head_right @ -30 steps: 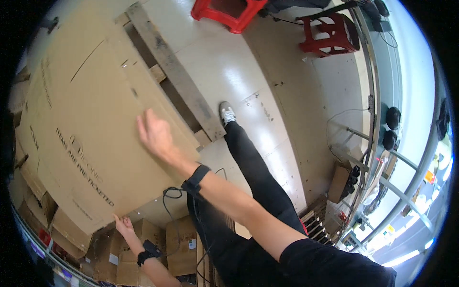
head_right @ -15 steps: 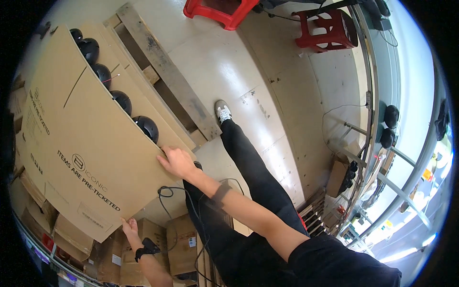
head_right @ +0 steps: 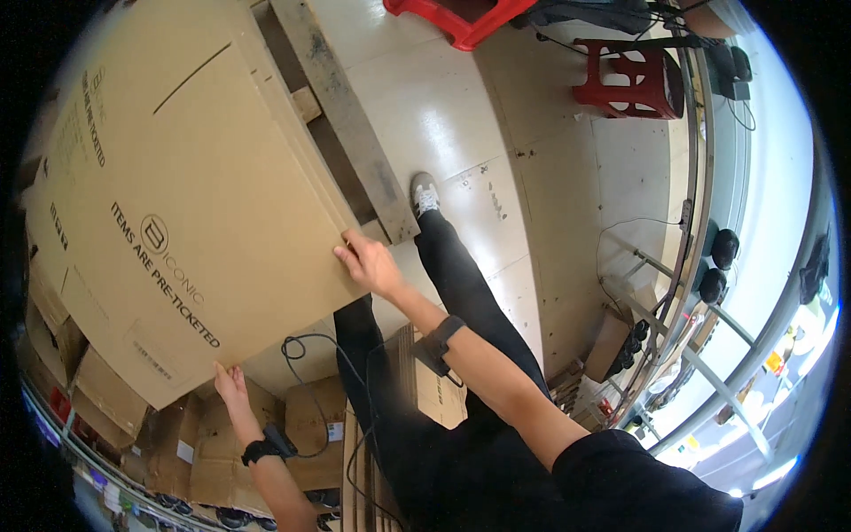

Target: Applying hot glue to electronic components and organizing them into boxes at an assembly line.

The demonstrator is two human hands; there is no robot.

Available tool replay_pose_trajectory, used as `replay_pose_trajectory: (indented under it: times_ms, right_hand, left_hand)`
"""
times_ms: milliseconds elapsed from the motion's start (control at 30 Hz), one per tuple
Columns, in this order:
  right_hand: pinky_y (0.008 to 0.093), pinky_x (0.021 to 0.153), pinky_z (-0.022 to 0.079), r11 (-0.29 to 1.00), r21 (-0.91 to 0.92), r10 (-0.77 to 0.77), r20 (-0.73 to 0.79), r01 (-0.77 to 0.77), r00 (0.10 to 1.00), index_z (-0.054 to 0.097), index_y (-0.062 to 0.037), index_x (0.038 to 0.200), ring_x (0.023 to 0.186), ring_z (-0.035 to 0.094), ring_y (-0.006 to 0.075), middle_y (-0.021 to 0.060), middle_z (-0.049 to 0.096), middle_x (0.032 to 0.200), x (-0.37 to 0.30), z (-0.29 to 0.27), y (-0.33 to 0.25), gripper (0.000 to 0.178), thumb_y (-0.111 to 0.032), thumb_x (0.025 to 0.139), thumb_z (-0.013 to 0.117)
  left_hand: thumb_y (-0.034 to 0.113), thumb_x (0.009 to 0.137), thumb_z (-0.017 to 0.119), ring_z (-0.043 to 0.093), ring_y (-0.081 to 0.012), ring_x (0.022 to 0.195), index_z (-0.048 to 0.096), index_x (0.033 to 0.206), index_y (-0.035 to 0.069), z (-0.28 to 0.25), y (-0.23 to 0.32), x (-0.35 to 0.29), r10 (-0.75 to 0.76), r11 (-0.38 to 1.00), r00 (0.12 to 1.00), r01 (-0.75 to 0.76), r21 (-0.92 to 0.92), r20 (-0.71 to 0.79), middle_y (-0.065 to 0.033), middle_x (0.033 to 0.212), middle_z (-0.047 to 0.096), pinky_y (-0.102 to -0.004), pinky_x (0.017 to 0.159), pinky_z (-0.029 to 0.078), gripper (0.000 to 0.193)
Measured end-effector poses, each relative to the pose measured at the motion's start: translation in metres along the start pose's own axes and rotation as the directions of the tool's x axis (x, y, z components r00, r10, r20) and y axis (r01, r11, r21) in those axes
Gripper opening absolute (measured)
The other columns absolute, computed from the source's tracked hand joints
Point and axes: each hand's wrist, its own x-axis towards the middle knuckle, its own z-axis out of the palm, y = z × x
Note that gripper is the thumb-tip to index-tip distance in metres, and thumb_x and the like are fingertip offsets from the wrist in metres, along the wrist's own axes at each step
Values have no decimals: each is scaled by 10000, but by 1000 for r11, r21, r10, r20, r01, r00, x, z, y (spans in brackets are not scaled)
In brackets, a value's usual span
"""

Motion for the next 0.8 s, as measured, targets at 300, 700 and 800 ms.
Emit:
replay_pose_trajectory:
  times_ms: [300,700,800]
  right_hand:
    - [506,740,500,988,-120,109,68,-100,992,543,-31,1140,904,628,470,265,656,936,11,-22,11,339,-310,953,591]
    - [397,734,538,909,-376,-139,126,177,982,396,-197,1500,754,655,281,196,624,1059,6,-31,-9,700,-147,850,653]
    - [414,754,538,836,-527,-66,182,154,981,384,-162,1504,777,665,320,207,653,1032,11,-41,-20,724,-155,822,626]
  left_hand:
    - [416,979,593,583,-306,1139,388,1422,0,18,-15,-23,-174,957,984,163,239,25,-188,1284,548,-426,988,492,642]
    - [173,840,686,216,-423,1460,129,1577,241,44,42,-88,472,122,823,-416,901,316,-213,1619,79,-498,1176,307,926]
    - [181,833,698,223,-399,1465,139,1577,255,44,52,-87,313,166,884,-409,897,346,-205,1620,87,-486,1170,320,933]
